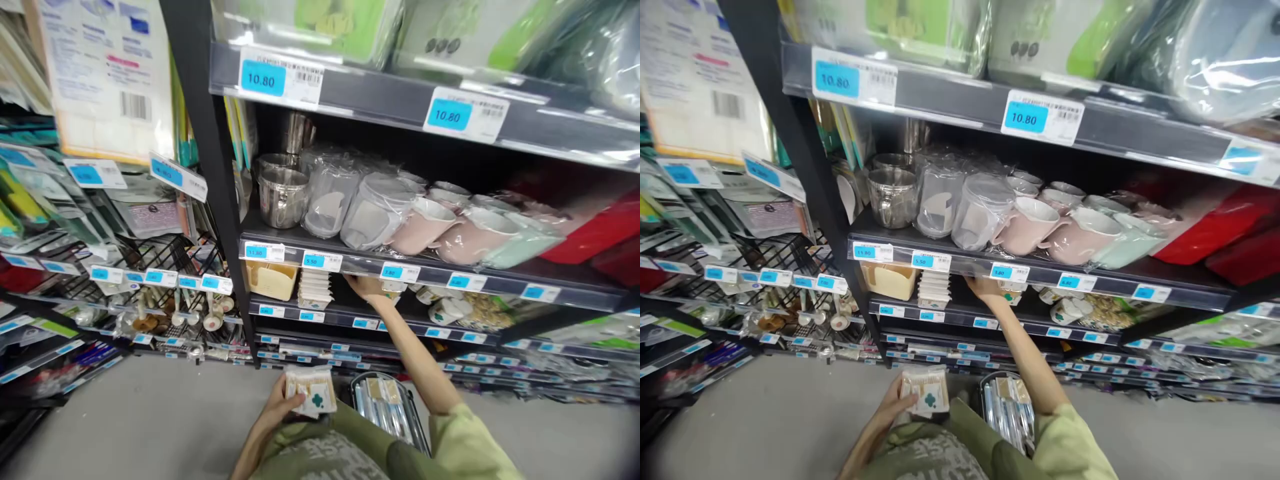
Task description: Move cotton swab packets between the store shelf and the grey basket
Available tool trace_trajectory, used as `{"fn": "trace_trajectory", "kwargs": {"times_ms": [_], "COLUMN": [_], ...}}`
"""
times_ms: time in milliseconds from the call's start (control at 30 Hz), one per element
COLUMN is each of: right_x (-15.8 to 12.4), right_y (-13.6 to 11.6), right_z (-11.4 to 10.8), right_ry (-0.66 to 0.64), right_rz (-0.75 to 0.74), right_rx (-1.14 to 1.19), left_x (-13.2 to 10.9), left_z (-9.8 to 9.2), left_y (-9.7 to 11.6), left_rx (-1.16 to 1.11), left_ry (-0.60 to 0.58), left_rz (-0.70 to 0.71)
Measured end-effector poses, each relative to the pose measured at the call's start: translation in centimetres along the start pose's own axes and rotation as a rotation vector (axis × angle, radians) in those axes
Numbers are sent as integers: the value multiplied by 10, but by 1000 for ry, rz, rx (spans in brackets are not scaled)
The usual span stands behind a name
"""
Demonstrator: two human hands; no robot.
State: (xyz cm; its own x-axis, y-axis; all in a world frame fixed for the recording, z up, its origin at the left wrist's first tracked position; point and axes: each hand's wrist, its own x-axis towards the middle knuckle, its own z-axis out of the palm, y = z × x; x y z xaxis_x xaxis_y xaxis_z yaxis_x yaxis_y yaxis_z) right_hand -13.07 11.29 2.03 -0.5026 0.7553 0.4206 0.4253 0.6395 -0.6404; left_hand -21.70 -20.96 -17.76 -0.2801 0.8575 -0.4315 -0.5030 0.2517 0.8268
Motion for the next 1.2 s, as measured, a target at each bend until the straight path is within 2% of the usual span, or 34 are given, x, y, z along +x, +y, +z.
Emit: {"fn": "trace_trajectory", "kwargs": {"times_ms": [67, 133, 267, 333, 400, 467, 567, 700, 767, 900, 1000, 1067, 1200], "right_x": [-48, -114, -250, -296, -318, -321, -306, -283, -275, -264, -256, -251, -250], "right_y": [9, 18, 21, 15, 11, 12, 24, 32, 26, 7, -6, -11, -14], "right_z": [-2, -2, 16, 33, 46, 50, 40, 18, 11, 7, 14, 23, 43], "right_ry": [18, -14, -270, -247, -159, -77, 10, 0, 9, 30, -1, -91, -294], "right_rz": [-16, 43, 451, 630, 735, 759, 736, 750, 803, 916, 932, 936, 796], "right_rx": [47, 162, 452, 540, 591, 601, 589, 663, 850, 1450, 1693, 1657, 1293], "left_x": [8, 11, 13, 16, 20, 25, 31, 29, 22, 8, 3, 3, 2], "left_z": [7, 13, 22, 25, 29, 32, 40, 49, 50, 42, 34, 28, 20], "left_y": [-2, -7, -18, -21, -21, -20, -16, -11, -9, -10, -13, -16, -22], "left_rx": [28, 45, 82, 125, 189, 246, 268, 178, 121, 31, 4, -12, -107], "left_ry": [-56, -74, -67, -81, -97, -76, 18, 106, 126, 158, 201, 230, 270], "left_rz": [24, -2, -5, 17, 5, -38, -104, -103, -96, -127, -145, -148, -132]}}
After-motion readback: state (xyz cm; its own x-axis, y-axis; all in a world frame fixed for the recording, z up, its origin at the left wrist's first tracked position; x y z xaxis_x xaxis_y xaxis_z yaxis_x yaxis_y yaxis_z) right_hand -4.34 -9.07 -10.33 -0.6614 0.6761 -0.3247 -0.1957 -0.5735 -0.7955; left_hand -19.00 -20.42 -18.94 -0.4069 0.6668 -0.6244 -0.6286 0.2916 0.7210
